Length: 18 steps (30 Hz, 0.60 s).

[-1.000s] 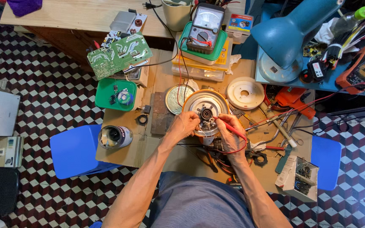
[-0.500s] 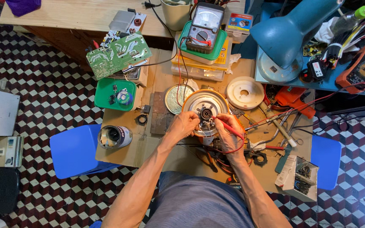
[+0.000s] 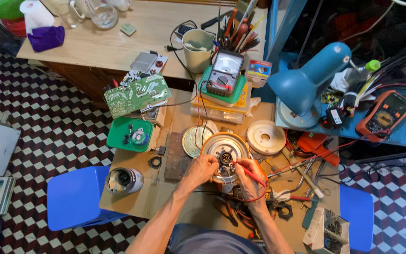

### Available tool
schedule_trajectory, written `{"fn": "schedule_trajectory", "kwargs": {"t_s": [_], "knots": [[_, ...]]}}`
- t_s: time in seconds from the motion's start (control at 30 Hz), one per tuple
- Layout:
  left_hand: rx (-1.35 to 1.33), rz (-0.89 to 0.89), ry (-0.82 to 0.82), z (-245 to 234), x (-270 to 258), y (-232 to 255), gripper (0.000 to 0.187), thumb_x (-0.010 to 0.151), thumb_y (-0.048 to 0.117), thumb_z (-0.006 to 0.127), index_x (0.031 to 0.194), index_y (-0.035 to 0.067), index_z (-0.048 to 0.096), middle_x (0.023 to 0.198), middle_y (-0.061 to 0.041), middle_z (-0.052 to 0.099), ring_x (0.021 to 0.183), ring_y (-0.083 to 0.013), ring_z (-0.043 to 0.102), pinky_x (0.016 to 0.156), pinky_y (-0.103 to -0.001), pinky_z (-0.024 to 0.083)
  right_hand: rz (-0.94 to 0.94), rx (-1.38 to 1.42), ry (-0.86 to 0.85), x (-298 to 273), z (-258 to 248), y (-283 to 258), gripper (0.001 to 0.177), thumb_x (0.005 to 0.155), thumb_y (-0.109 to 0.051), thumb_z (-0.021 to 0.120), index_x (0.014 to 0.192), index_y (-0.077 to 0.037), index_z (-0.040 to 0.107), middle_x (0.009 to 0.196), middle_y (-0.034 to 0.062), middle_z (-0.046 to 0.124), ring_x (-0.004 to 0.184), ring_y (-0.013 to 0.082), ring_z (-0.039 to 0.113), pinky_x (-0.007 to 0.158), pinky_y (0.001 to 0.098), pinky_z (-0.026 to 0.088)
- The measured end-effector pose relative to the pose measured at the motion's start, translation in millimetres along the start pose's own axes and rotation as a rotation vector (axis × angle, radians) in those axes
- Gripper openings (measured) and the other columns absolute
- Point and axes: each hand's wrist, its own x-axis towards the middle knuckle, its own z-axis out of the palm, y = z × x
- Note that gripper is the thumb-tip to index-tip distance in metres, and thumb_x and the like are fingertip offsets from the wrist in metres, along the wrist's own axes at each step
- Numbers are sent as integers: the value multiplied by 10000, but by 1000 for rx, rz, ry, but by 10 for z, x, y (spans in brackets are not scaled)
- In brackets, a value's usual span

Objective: The person repairs an electric kettle by connecting wires to the heating element, securing the base, and testing the device. They use a multimeter to check electrical continuity and a power drill to fasten screws. The kettle is plugged in and tested to confirm it functions correctly.

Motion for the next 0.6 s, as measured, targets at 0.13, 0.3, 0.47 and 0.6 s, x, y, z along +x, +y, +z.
{"fn": "schedule_trajectory", "kwargs": {"t_s": [0.13,0.3,0.47,0.6], "knots": [[1,-36,9,14,7,-13,218,902,206,637,909,12,735,679,-71,741,505,-114,662,491,-289,541,77,-22,160,-5,-124,124,276,980,-237,609,1081,-2,710,1002,92,744,925,137,646,854,295,508],[-41,-36,-8,-59,-15,-41,220,905,205,647,910,0,728,695,-77,750,511,-117,666,493,-285,544,222,303,413,38,-528,931,434,1067,-302,518,905,90,613,1069,126,743,917,215,641,859,338,482],[-4,-127,-17,-49,11,-66,228,918,230,636,951,19,716,713,-71,751,502,-118,658,467,-297,512,679,355,98,24,-408,1982,315,1016,-273,549,966,34,599,964,161,713,767,253,653,689,371,508],[-89,-116,-30,-72,14,-225,232,932,218,649,973,-2,710,716,-74,751,501,-108,640,461,-287,510,830,399,-59,130,-53,2365,294,963,-293,572,1018,-20,664,861,176,697,636,280,662,527,426,535]]}}
